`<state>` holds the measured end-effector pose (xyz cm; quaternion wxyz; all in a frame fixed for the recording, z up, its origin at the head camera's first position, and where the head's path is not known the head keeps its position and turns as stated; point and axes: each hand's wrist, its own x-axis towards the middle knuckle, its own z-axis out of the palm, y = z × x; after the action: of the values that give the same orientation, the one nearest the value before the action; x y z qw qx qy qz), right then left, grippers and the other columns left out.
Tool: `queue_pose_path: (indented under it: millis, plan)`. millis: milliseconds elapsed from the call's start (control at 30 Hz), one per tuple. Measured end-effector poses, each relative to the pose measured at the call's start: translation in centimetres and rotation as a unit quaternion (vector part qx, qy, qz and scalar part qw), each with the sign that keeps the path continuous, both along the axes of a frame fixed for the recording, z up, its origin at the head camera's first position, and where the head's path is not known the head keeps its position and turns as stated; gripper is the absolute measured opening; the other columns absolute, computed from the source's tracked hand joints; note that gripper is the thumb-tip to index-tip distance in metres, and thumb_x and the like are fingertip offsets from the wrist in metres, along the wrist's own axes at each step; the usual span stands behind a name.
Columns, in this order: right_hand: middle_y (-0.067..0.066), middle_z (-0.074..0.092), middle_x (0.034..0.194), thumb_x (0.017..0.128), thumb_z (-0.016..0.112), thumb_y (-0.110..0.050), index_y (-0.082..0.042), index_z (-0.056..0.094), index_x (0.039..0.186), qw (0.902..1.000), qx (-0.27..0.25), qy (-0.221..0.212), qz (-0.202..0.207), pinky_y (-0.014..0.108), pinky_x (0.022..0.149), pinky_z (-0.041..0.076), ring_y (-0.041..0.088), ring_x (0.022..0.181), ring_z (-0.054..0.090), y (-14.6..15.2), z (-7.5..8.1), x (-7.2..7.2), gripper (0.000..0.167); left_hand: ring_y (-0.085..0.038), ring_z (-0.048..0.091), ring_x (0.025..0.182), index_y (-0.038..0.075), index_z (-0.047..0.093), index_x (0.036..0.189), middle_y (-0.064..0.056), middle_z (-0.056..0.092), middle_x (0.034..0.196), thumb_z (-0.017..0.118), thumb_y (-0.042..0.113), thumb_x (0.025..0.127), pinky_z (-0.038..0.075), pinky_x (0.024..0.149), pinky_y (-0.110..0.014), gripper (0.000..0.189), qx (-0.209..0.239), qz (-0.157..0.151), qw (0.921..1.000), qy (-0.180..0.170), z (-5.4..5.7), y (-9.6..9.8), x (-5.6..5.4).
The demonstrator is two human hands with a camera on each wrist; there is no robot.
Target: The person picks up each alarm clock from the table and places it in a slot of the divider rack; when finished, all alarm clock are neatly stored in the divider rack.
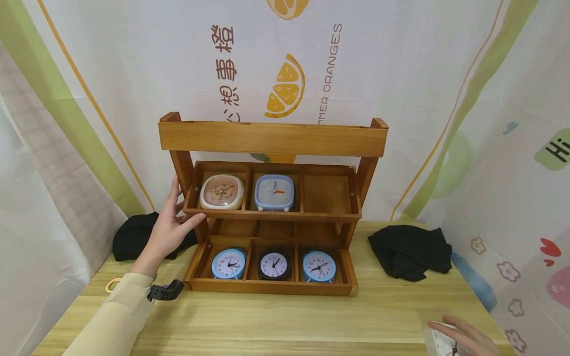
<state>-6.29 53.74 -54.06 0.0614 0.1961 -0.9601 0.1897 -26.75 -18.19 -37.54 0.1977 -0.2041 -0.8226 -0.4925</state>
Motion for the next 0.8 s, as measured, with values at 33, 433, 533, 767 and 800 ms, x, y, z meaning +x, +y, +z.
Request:
queue_pose_path:
  millis: [33, 433, 533, 767, 800]
  plan:
    - [-0.038, 0.039, 0.137, 0.096, 0.073, -0.024, -0.049, 0.059, 0.141, 1.0, 0.005, 0.006, -0.003, 0.052, 0.064, 0.051, -0.013, 0.112, 0.049, 0.1, -0.1, 0.1, 0.054, -0.056, 0.032, 0.147, 0.04, -0.006, 0.167, -0.019, 0.01, 0.172, 0.076, 0.021, 0.098, 0.043, 0.105, -0.07, 0.11, 0.0, 0.0, 1.0, 0.0, 0.0, 0.0, 0.0]
    - [-0.016, 0.062, 0.137, 0.1, 0.069, -0.041, -0.017, 0.061, 0.147, 0.9895, -0.042, 0.119, 0.07, 0.032, 0.071, 0.049, -0.005, 0.118, 0.051, -2.6, 3.6, -0.6, 0.054, -0.054, 0.032, 0.148, 0.04, -0.006, 0.167, -0.016, 0.009, 0.173, 0.077, 0.017, 0.097, 0.044, 0.107, -0.067, 0.111, 0.006, -0.005, 0.9998, -0.017, 0.4, 0.6, 0.3]
    - [-0.022, 0.051, 0.138, 0.078, 0.093, -0.03, -0.018, 0.065, 0.143, 0.9938, -0.048, 0.099, -0.016, 0.053, 0.078, 0.051, -0.015, 0.122, 0.034, -6.1, 7.5, 0.0, 0.072, -0.054, 0.032, 0.148, 0.036, -0.007, 0.168, -0.017, 0.008, 0.173, 0.078, 0.014, 0.096, 0.044, 0.106, -0.068, 0.113, 0.006, -0.004, 0.9998, -0.018, 0.3, 0.4, 0.3]
    - [-0.007, 0.052, 0.146, 0.057, 0.104, -0.02, -0.021, 0.068, 0.14, 0.9841, -0.056, 0.166, -0.032, 0.029, 0.09, 0.03, -0.003, 0.128, 0.032, -13.5, 16.4, -1.7, 0.091, -0.054, 0.033, 0.148, 0.038, -0.006, 0.167, -0.017, 0.009, 0.173, 0.077, 0.016, 0.097, 0.044, 0.105, -0.07, 0.112, 0.003, 0.002, 0.9999, -0.012, 0.1, 0.2, 0.2]
    - [-0.003, 0.054, 0.146, 0.055, 0.104, -0.02, -0.021, 0.069, 0.139, 0.9809, -0.055, 0.185, -0.023, 0.025, 0.089, 0.03, -0.001, 0.129, 0.034, -14.4, 17.4, -2.3, 0.092, -0.055, 0.033, 0.147, 0.039, -0.006, 0.167, -0.017, 0.009, 0.173, 0.077, 0.016, 0.097, 0.044, 0.105, -0.07, 0.112, 0.003, 0.002, 0.9999, -0.011, 0.2, 0.1, 0.2]
